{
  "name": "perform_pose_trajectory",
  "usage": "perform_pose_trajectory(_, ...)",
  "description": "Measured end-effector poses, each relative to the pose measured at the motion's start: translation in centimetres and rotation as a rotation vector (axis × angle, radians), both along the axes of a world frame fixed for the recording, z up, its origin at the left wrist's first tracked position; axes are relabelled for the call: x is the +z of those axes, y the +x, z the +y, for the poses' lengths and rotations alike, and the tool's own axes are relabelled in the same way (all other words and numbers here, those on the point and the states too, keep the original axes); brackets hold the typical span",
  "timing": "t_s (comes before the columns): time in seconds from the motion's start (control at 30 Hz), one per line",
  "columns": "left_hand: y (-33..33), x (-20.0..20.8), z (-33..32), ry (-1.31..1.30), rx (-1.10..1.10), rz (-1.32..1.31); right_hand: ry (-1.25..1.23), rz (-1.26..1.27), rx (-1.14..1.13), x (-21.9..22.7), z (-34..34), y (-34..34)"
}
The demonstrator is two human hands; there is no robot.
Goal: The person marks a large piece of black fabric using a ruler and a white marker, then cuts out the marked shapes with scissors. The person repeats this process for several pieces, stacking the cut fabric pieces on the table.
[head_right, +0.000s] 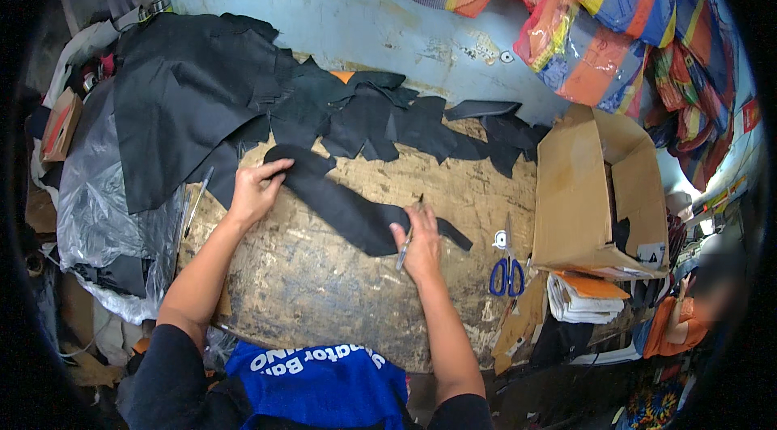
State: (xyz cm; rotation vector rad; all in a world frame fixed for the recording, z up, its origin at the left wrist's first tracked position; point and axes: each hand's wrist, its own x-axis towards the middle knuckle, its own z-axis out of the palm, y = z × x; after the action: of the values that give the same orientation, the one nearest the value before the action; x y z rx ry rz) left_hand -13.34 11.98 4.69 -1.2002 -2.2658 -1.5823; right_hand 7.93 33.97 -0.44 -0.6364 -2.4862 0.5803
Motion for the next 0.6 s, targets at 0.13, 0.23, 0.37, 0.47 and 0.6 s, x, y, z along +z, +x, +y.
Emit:
perform_pose_trajectory(0.13,-4.2,2.2,4.8,-0.033,-0.061,0.080,0.168,0.219,-0.033,-0.7,6.5,-3.8)
perform_pose_trajectory(0.23,-7.1,2.1,7.4,0.075,-0.152,0.050,0.324,0.286,-0.057,-0.4,10.6,-5.7)
perform_pose_trajectory(0.37,-11.8,-0.8,7.7,-0.476,0.284,0.328,0.238,0.167,-0.144,-0.1,12.8,-6.2)
perform_pose_trajectory(0.47,-16.0,-2.4,6.5,-0.652,0.086,-0.043,0.234,0.067,-0.307,-0.3,12.2,-5.6)
perform_pose_trajectory(0.6,-16.2,-3.9,5.6,-0.534,0.117,-0.084,0.253,0.082,-0.426,-0.4,9.7,-4.5)
